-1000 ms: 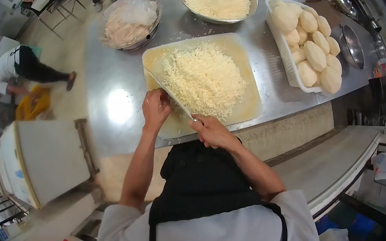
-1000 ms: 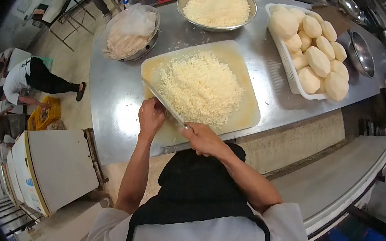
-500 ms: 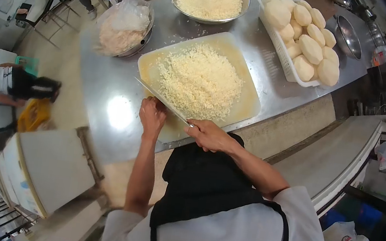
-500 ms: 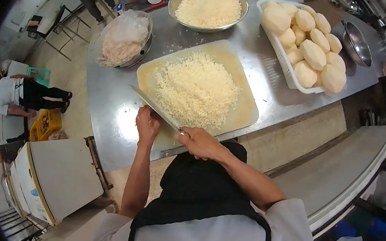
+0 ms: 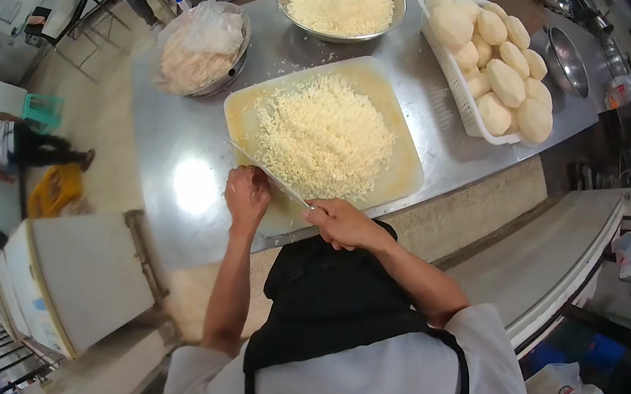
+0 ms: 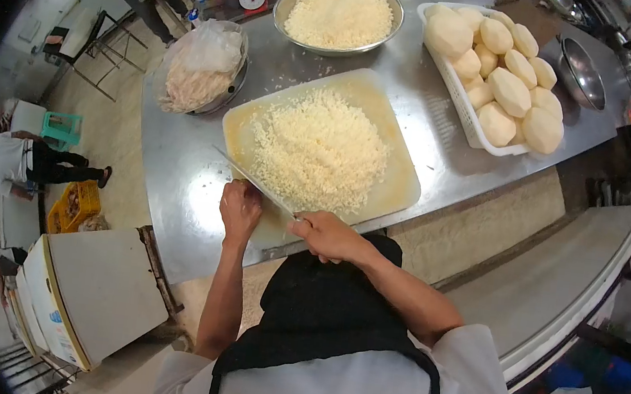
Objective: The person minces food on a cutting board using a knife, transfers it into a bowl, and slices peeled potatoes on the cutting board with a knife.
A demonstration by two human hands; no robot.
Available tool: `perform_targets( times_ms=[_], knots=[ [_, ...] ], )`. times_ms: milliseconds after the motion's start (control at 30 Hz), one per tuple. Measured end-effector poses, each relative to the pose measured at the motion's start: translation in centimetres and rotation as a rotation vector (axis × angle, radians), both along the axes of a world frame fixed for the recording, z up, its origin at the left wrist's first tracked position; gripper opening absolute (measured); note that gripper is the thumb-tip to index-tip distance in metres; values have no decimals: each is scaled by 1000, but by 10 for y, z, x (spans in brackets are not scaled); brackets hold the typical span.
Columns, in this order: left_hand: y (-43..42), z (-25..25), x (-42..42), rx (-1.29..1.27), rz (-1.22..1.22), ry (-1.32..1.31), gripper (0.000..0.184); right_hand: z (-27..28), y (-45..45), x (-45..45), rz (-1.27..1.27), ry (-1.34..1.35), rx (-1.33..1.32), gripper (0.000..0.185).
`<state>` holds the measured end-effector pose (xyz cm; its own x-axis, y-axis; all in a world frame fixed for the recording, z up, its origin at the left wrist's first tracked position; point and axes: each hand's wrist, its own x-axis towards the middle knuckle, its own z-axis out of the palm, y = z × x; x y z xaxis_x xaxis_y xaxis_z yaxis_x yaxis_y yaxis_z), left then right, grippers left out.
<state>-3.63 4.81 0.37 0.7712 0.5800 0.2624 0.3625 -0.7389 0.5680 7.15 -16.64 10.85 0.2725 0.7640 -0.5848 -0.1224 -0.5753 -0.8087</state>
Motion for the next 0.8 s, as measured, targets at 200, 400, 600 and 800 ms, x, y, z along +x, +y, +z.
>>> perform_targets(
  times_ms=[200, 400, 600, 800],
  knots=[
    [6, 6, 17, 51, -21, -31, 13, 5, 8, 9, -89, 5, -16, 48],
    [11, 1, 19, -13, -24, 1, 16, -8, 7, 3, -36, -8, -30, 54],
    [9, 9, 19, -67, -26, -17, 23, -6, 1, 2, -6, -70, 62, 49],
    [14, 0, 12, 6, -73, -72, 24, -7, 1, -1, 3, -89, 93, 49]
  ],
)
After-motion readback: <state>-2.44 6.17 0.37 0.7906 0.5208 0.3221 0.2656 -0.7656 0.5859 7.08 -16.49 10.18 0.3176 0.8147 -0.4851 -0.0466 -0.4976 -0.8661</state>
